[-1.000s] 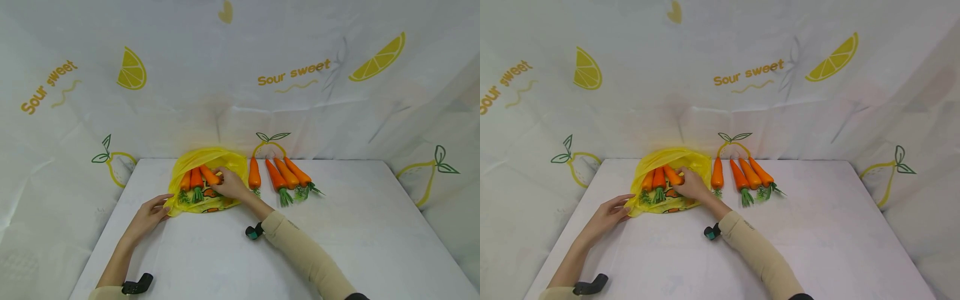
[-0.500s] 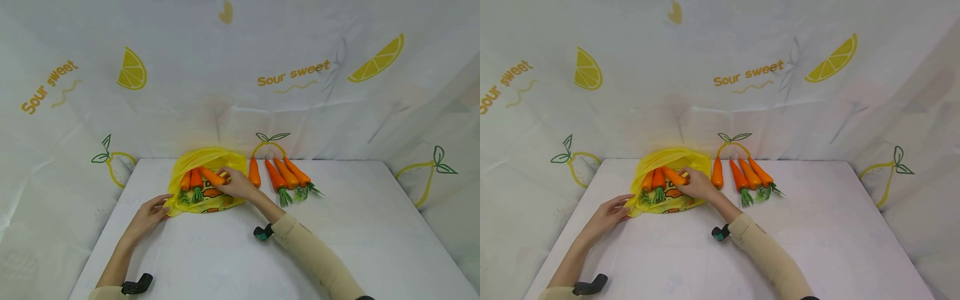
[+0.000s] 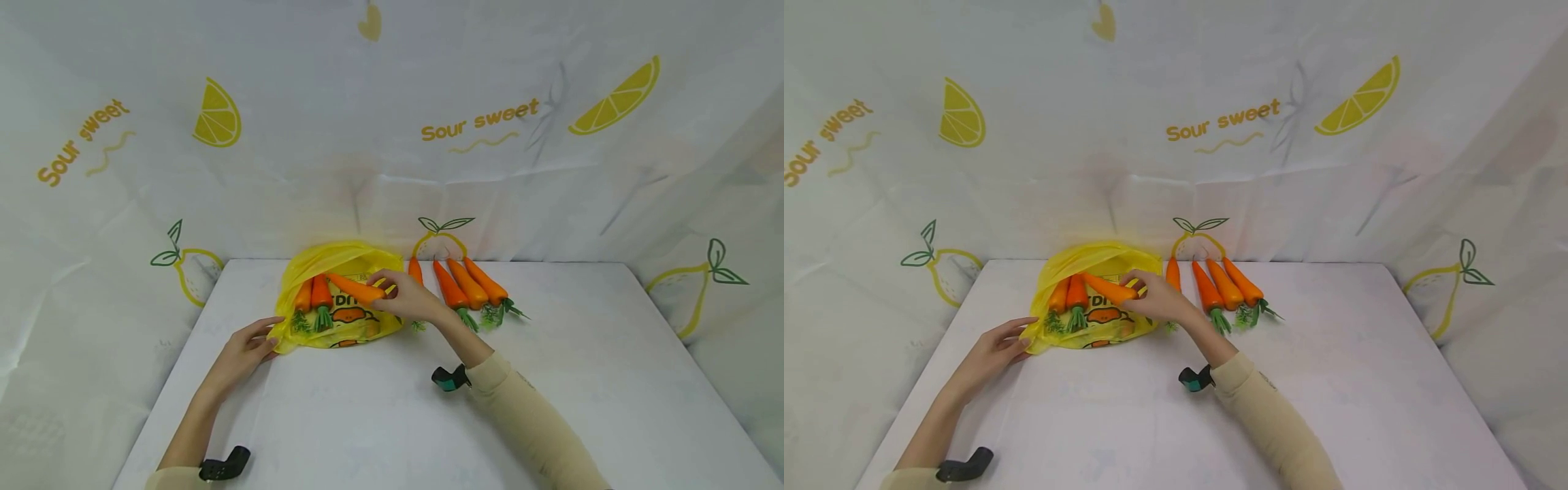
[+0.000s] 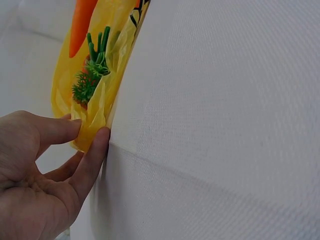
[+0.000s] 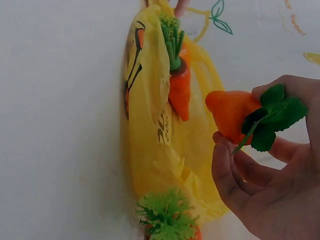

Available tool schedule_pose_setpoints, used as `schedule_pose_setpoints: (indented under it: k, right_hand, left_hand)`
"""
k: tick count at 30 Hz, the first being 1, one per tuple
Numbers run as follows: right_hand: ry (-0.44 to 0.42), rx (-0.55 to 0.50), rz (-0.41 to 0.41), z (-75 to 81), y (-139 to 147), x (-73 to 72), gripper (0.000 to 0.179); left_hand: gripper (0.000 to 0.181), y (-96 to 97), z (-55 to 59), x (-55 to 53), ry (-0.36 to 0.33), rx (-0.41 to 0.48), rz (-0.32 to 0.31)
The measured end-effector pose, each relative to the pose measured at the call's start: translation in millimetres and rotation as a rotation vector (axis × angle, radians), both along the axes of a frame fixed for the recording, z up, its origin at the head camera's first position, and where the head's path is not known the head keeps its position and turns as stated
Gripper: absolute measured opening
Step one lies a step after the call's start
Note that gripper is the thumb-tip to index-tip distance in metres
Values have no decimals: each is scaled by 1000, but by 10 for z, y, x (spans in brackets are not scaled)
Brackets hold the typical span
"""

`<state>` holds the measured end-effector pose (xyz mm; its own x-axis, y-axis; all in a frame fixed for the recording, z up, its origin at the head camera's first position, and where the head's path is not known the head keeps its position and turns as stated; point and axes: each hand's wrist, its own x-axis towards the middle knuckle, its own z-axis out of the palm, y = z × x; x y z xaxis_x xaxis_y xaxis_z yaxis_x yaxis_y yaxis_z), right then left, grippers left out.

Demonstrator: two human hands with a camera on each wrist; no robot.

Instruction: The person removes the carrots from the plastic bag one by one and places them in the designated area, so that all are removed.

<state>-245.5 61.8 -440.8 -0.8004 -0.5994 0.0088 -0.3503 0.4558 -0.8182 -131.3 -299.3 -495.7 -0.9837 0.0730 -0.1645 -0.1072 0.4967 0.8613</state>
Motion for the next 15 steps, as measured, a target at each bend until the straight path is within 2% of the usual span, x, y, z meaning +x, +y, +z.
schedule_pose_setpoints:
  k: [8,15]
  right_hand:
    - [34,-3,36,92,234,30,36]
    - [53,8,14,200,403,92,40]
  left_hand:
    - [51,2,10,-2,-3,-8,5]
    - [50,0,14,-10,9,-23,2]
